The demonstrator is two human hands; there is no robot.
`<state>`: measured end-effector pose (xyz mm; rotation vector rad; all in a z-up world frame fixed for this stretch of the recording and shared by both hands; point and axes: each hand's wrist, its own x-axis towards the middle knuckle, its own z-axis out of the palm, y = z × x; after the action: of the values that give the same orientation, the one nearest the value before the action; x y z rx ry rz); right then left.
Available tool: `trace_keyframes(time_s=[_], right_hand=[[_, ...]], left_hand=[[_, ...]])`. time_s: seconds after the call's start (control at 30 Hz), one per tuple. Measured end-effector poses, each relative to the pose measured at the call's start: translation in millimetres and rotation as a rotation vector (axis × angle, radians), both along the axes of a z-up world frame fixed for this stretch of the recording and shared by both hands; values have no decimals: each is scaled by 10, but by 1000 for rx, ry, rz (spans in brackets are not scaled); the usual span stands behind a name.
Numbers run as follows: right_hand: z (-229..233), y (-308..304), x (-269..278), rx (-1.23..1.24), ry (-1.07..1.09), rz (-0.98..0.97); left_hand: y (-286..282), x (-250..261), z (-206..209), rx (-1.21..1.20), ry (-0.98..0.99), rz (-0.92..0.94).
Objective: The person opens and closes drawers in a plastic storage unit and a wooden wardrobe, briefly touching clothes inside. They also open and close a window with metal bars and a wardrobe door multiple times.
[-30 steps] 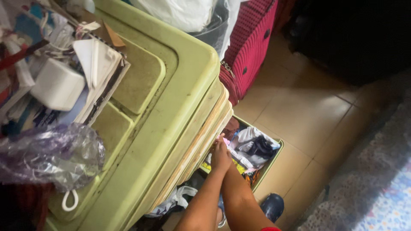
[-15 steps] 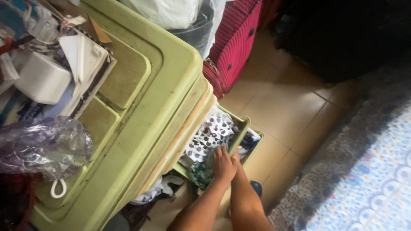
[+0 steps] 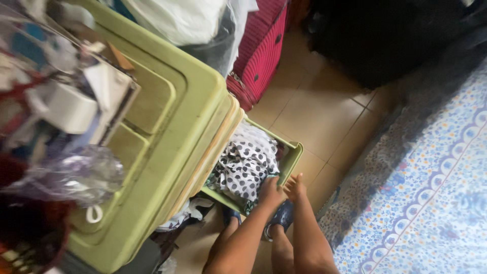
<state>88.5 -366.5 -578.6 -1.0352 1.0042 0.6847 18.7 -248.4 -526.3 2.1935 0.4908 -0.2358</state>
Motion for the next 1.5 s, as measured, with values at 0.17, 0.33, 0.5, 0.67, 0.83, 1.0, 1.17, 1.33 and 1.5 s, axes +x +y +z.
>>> trace_keyframes(time_s=[0.17,0.33,0.5,0.67,0.83,1.0,1.17,1.33,1.5], right_hand=[[715,298,62,-378,-307,-4],[1403,720,56,-846,-561,272],[1926,1282,54,-659,-608,191],[2404,1996,117,18,-282,182],[2583,2505,68,320,-139,170],[2342,2725,58,388,-138,80],[1831,2727,126,223,-19,124],[1343,2747,206,442,-176,128],[1169,2797,217,526,-178,187]], left_hand=[[388,-26,509,43,-144,378],[969,-72,1052,279,-143,512],[1217,-192,1618,219,-162,581],[1330,-187,2062,142,-298,588],[1423,-323,2298,140,-326,600],[1467,-397,2211,132,-338,624],[1362,-383,1808,145,-331,589],[1251,-350,1615,252,-371,528],[1326,-307,1850,136,-354,552]])
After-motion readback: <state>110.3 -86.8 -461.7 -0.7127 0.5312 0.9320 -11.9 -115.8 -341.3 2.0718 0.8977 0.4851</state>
